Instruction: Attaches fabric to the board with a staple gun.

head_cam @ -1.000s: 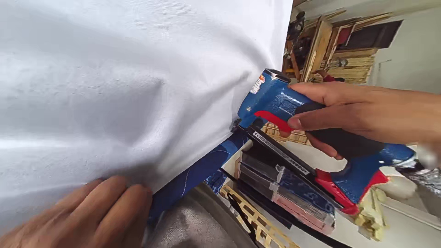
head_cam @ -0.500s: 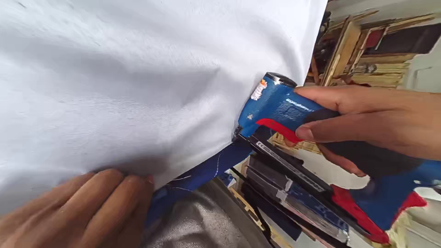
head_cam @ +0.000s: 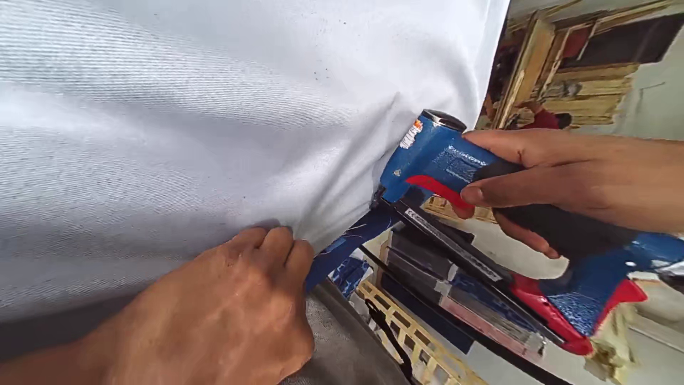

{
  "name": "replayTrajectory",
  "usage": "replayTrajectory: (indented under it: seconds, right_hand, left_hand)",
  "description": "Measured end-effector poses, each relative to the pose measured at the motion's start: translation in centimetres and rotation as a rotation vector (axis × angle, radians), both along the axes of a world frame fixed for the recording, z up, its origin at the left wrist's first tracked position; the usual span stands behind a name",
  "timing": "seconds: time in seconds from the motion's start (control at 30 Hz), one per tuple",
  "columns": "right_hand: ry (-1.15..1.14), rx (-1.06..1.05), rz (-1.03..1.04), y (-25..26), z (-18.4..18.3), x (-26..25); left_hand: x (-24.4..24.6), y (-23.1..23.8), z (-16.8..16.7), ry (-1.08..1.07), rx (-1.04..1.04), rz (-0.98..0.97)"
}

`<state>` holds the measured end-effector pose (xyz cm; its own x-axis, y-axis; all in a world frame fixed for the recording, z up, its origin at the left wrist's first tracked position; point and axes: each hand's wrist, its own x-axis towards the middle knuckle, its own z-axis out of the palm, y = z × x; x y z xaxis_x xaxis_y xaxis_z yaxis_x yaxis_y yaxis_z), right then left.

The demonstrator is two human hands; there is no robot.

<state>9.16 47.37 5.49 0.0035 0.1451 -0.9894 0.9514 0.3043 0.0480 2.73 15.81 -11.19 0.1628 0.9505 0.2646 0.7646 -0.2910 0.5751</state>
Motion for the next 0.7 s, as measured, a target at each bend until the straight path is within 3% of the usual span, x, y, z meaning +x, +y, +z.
replayTrajectory:
  seconds: [0.4,0.7]
  right_hand:
    - [0.055,-0.159,0.021,-4.6,-1.0,-1.7]
    - [0.057,-0.164,-0.016,-9.2,-1.0,-3.1]
  left_hand:
    - [0.0,-1.9,0.2,0.035,-0.027,0.051]
    - [-2.7,-9.7,1.8,0.015,-0.202,0.091]
